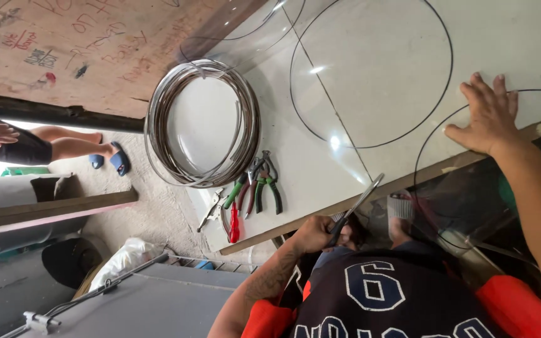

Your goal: The person uses a pair of scissors to cut a circular shape out of a large sheet of clear plastic placed on a table. They hold the plastic steady with one hand while cutting along a pre-drawn line with the other, eventually removing the cut piece.

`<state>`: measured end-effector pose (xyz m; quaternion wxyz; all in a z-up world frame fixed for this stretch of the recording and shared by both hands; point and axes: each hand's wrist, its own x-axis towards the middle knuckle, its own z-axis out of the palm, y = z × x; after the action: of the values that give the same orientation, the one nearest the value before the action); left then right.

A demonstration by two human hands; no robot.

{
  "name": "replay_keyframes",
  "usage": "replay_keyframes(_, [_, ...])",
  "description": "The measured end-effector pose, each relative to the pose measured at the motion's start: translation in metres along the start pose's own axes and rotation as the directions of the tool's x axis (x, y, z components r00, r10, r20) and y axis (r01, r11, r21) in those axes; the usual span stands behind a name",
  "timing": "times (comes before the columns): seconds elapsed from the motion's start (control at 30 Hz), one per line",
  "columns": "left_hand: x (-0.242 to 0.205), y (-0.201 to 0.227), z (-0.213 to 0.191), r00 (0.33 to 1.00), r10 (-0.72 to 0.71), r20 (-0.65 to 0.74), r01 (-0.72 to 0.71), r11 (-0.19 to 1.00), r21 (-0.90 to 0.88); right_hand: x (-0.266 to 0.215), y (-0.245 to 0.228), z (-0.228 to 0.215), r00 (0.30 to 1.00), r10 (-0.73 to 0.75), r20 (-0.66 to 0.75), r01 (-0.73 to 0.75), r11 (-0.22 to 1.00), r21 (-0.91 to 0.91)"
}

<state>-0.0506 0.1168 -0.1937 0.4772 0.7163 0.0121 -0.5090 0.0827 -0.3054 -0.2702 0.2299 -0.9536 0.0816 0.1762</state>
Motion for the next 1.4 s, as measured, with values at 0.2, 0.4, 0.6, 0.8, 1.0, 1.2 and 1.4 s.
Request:
replay_keyframes(0.2, [-0.002,0.007,0.001,0.978,0.169,0.12,-0.134,0.957,-0.257,0.02,0.031,0.029,0.976,-0.139,-0.165,0.12,0.985,-0.123])
replay_keyframes(0.4, [0.019,-0.021,0.001,1.0,0.006,0.02,-0.005,0.998,-0.07,0.003,-0.001,-0.002,1.0,-0.02,0.005,0.02,1.0,-0.018])
replay_keyframes(0.6, [0.021,-0.044,0.005,0.996,0.081,0.038,-0.071,0.975,-0.21,0.001,0.001,0.004,1.0,-0.004,0.031,0.006,0.997,-0.073])
replay_keyframes(0.8, [0.025,-0.045,-0.002,0.997,0.067,0.049,-0.057,0.982,-0.182,-0.001,0.001,0.004,1.0,-0.027,-0.01,0.027,1.0,-0.013])
replay_keyframes(1.0, [0.023,-0.029,-0.006,0.997,0.031,0.075,-0.013,0.974,-0.227,-0.004,-0.002,-0.001,1.0,-0.018,0.001,0.018,1.0,-0.013])
replay_keyframes(1.2, [0.031,-0.022,-0.001,0.998,0.019,0.06,-0.005,0.975,-0.223,-0.006,-0.006,-0.004,1.0,-0.025,0.019,0.025,1.0,-0.003])
replay_keyframes(1.4, [0.032,-0.009,-0.004,0.997,-0.058,0.059,0.066,0.985,-0.162,-0.01,-0.014,-0.014,0.997,0.016,0.075,-0.015,1.0,-0.007])
